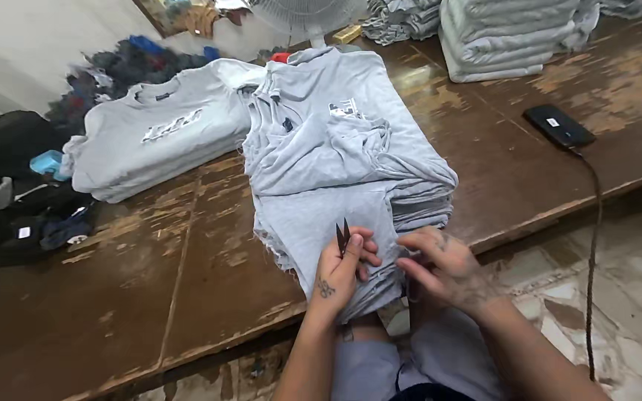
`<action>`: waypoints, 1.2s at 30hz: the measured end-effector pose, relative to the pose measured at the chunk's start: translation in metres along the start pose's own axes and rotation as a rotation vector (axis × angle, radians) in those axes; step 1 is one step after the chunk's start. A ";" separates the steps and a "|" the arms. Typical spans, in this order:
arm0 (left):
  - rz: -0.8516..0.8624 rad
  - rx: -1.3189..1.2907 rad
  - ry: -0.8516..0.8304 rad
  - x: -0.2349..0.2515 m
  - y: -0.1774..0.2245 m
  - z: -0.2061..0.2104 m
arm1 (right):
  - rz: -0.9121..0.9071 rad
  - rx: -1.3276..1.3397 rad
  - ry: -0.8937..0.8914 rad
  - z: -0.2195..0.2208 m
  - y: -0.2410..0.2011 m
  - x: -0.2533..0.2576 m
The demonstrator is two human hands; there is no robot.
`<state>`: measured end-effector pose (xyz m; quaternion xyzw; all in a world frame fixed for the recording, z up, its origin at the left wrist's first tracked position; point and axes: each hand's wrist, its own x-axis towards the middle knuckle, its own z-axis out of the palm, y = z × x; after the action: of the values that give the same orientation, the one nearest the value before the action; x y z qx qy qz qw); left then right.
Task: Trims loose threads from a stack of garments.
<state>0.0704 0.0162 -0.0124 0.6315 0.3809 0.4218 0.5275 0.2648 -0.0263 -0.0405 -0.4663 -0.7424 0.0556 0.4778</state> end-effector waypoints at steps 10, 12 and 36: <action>0.003 0.086 0.013 0.002 -0.002 0.002 | -0.094 0.011 -0.064 0.023 0.026 0.010; 0.053 0.133 0.004 0.004 -0.004 0.003 | -0.144 -0.042 -0.037 0.026 0.029 0.014; 0.534 0.935 -0.080 -0.014 -0.001 -0.001 | 0.007 0.268 0.114 0.002 0.010 -0.008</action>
<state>0.0645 0.0037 -0.0154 0.8893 0.3339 0.3023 0.0789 0.2704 -0.0259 -0.0522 -0.4034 -0.6985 0.1293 0.5768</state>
